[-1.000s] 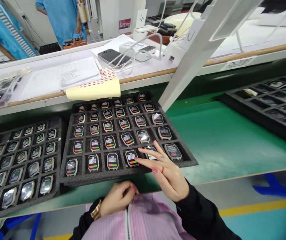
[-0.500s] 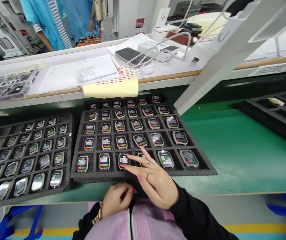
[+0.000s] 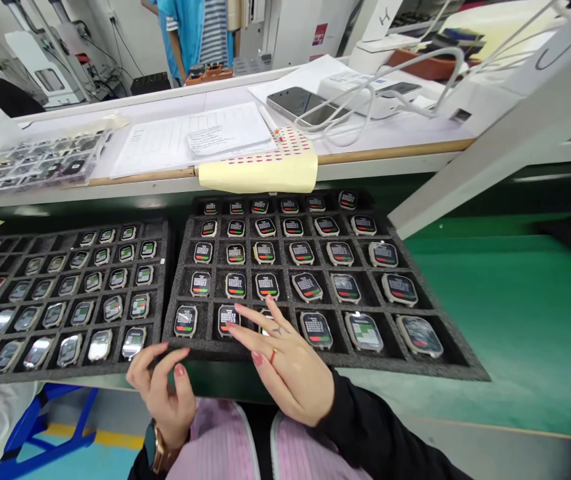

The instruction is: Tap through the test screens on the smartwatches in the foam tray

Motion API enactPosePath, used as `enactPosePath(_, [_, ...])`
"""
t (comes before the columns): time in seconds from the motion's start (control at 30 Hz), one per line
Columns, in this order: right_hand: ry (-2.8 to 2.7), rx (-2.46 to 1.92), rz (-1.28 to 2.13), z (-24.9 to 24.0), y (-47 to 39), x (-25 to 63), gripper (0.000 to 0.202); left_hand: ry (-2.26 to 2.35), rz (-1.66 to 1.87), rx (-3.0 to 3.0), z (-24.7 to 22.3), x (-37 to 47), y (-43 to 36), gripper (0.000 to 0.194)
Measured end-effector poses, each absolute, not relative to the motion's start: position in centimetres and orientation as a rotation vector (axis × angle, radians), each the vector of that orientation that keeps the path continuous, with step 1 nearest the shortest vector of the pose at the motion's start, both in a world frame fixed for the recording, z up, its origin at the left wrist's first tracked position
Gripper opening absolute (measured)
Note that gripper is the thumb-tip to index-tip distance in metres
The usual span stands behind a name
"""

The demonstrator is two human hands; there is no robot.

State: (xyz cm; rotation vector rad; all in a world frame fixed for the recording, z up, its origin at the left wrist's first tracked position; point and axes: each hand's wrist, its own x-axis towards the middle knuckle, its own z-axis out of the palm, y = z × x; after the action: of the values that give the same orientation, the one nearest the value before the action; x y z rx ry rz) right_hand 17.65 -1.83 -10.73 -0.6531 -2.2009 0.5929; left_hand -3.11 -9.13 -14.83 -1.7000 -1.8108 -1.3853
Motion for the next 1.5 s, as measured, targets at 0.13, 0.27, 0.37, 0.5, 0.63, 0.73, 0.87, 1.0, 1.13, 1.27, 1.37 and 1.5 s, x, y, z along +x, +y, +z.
enactPosePath(0.13, [-2.268,-0.672,0.586,-10.9,-1.9,17.4,0.044,-1.896,-1.269,-1.691,-15.0,-3.7,-8.2,0.023])
enactPosePath(0.27, [-2.245,-0.670,0.566,-10.8,-1.8,18.3,0.047,-1.876,-1.155,-1.773,-15.3,-4.0,-8.1,0.024])
enactPosePath(0.37, [-2.231,-0.713,0.533,-10.6,-1.5,18.9,0.047,-1.866,-1.147,-1.785,-15.3,-4.0,-7.9,0.024])
enactPosePath(0.5, [-2.233,-0.753,0.473,-10.0,-0.8,19.4,0.048,-1.902,-1.169,-1.765,-15.1,-3.8,-7.6,0.022])
enactPosePath(0.63, [-2.280,-0.792,0.472,-9.5,0.1,19.5,0.051,-1.922,-1.186,-1.731,-14.8,-3.5,-7.3,0.019])
enactPosePath(0.73, [-2.262,-0.856,0.497,-9.3,0.5,19.3,0.055,-1.912,-1.197,-1.753,-14.2,-3.4,-6.8,0.018])
enactPosePath(0.87, [-2.240,-0.910,0.531,-9.1,0.8,18.9,0.058,-1.891,-1.217,-1.829,-12.9,-3.3,-5.6,0.018])
enactPosePath(1.0, [-2.291,-0.919,0.542,-9.2,1.2,18.2,0.058,-1.865,-1.232,-1.866,-12.0,-3.1,-4.4,0.019])
enactPosePath(1.13, [-2.428,-0.936,0.524,-9.7,1.6,17.8,0.054,-1.931,-1.282,-1.840,-12.1,-3.0,-4.3,0.020])
enactPosePath(1.27, [-2.375,-0.854,0.540,-9.8,1.3,18.1,0.062,-2.133,-1.584,-1.764,-13.2,-3.1,-5.2,0.038])
enactPosePath(1.37, [-2.307,-0.768,0.610,-9.7,0.6,18.5,0.073,-2.289,-1.815,-1.676,-13.8,-2.9,-5.7,0.042])
enactPosePath(1.5, [-2.234,-0.663,0.605,-9.9,-0.1,18.8,0.071,-2.353,-1.789,-1.625,-13.8,-2.7,-5.6,0.043])
